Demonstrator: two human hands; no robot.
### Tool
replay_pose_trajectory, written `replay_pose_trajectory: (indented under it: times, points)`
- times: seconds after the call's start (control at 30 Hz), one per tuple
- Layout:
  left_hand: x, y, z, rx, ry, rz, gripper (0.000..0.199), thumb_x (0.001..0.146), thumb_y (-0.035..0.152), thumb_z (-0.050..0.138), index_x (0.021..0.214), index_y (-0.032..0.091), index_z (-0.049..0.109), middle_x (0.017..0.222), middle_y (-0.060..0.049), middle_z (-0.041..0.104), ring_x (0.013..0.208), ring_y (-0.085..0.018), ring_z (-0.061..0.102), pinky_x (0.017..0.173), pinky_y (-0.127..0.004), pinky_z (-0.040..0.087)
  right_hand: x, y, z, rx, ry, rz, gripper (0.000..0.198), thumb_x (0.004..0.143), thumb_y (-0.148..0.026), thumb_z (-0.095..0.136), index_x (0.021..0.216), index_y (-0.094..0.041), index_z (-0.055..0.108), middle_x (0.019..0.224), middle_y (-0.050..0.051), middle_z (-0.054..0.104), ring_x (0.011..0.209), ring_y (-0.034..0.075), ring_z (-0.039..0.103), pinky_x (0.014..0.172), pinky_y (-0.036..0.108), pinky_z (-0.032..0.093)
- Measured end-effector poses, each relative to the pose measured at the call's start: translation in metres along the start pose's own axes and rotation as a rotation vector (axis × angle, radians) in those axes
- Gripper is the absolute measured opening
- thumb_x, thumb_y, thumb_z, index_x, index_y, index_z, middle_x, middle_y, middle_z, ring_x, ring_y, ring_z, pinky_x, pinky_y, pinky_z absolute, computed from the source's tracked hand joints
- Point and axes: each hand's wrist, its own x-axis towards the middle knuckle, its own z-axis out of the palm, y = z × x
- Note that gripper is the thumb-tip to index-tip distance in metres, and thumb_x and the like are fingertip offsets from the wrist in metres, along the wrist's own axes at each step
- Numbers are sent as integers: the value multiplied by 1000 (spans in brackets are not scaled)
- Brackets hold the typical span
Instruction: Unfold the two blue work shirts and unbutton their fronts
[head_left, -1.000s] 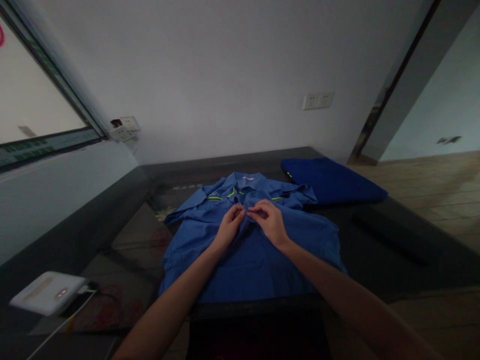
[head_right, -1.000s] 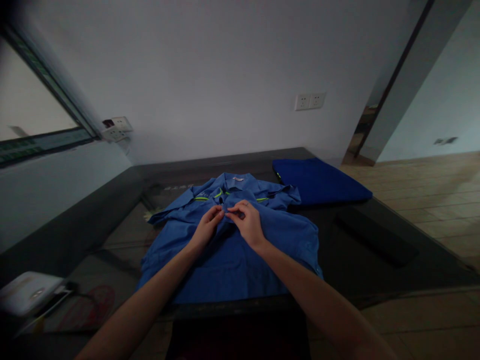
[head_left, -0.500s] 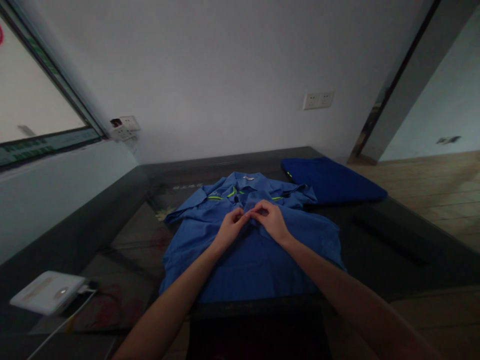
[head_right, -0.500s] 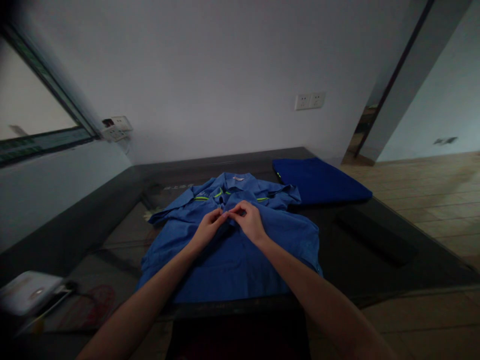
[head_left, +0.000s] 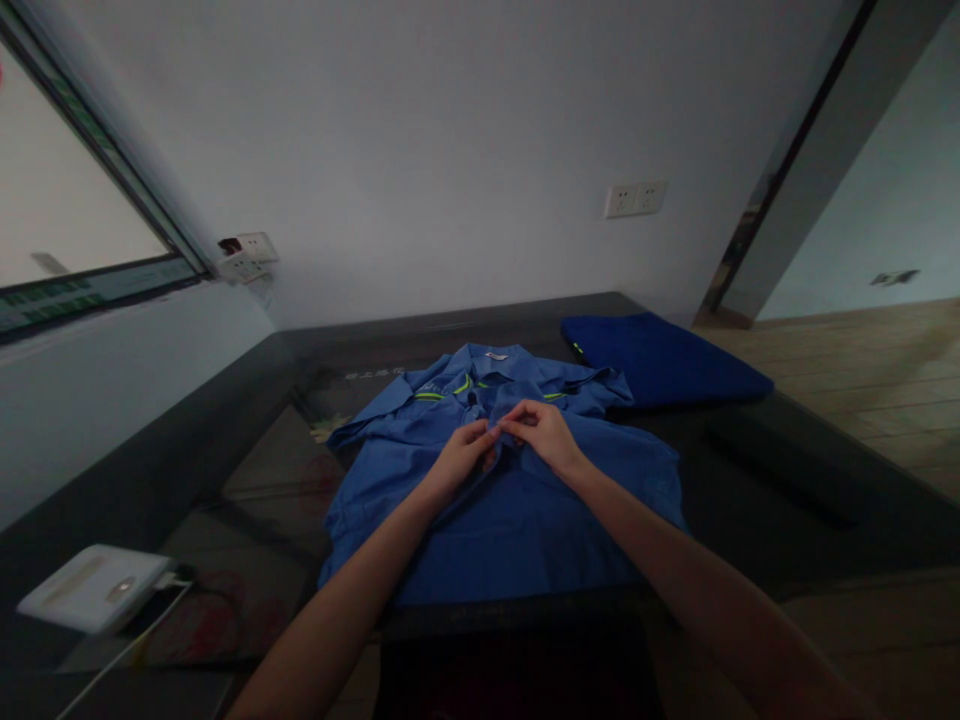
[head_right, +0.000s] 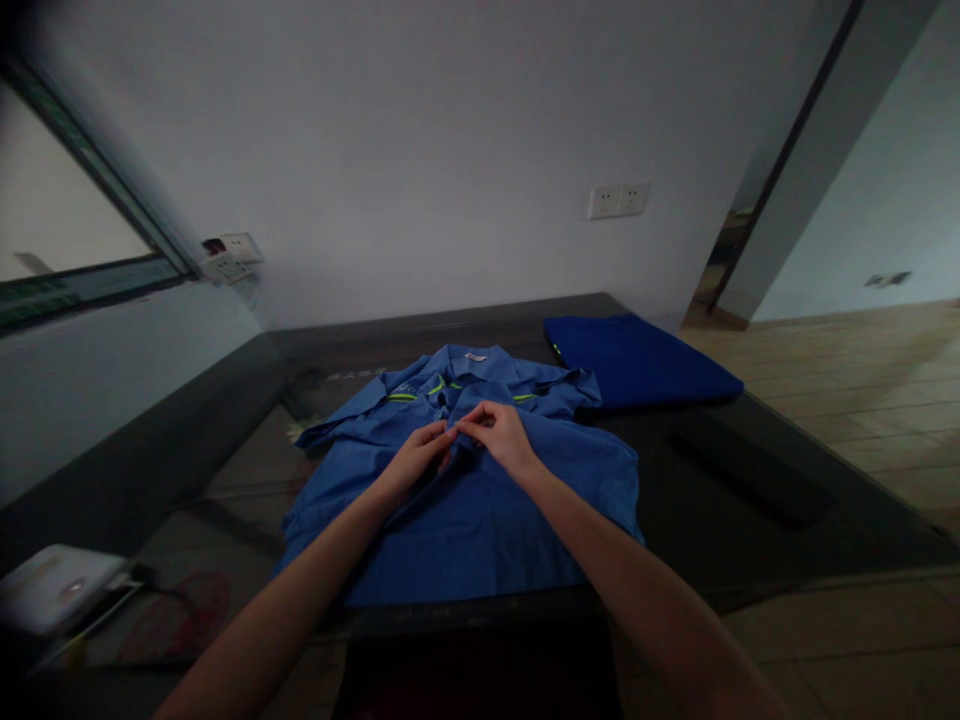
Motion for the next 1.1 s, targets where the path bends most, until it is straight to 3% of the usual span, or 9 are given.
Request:
replay_pose_trajectory:
  times: [0.3, 0.57, 0.73, 0.93, 1.1]
  points:
    - [0, -2, 1, -11, 67, 27, 39, 73, 52, 62, 65, 18, 45, 50, 5, 48, 43, -7, 42, 45, -20, 30, 1, 4, 1, 7, 35, 62, 31, 58, -41, 78, 65, -16, 61, 56, -1, 61, 46, 11, 52, 45, 23, 43]
    - [-3, 4, 1, -42, 149, 40, 45, 67, 54, 66, 59, 18, 40, 47, 9, 30, 40, -4, 25, 41, -20, 16, 0, 2, 2, -18, 3, 17, 32, 60, -43, 77, 65, -16, 62, 56, -1, 62, 47, 11, 55, 46, 24, 46]
    - [-7, 13, 0, -73, 10, -31, 43, 71, 54, 64, 60, 16, 49, 43, 9, 30, 36, -3, 22, 39, -20, 12, 0, 5, 3, -48, 7, -18, 31, 61, -43, 76, 64, -16, 62, 54, -1, 60, 46, 11, 53, 45, 23, 43]
    - [-3, 7, -1, 77, -66, -77, 47, 75, 61, 55, 66, 14, 58, 39, 5, 43, 32, -5, 30, 36, -20, 17, 1, 3, -1, -88, 31, -32, 27, 63, -40, 74, 65, -16, 61, 60, 1, 63, 50, 12, 55, 49, 25, 44]
    - [2, -3, -1, 288, 13, -16, 48, 76, 62, 51, 65, 15, 56, 42, 4, 46, 34, -7, 36, 38, -21, 24, 0, 2, 1, -56, 38, -5, 31, 61, -43, 76, 62, -17, 60, 57, 0, 62, 47, 12, 53, 47, 25, 43]
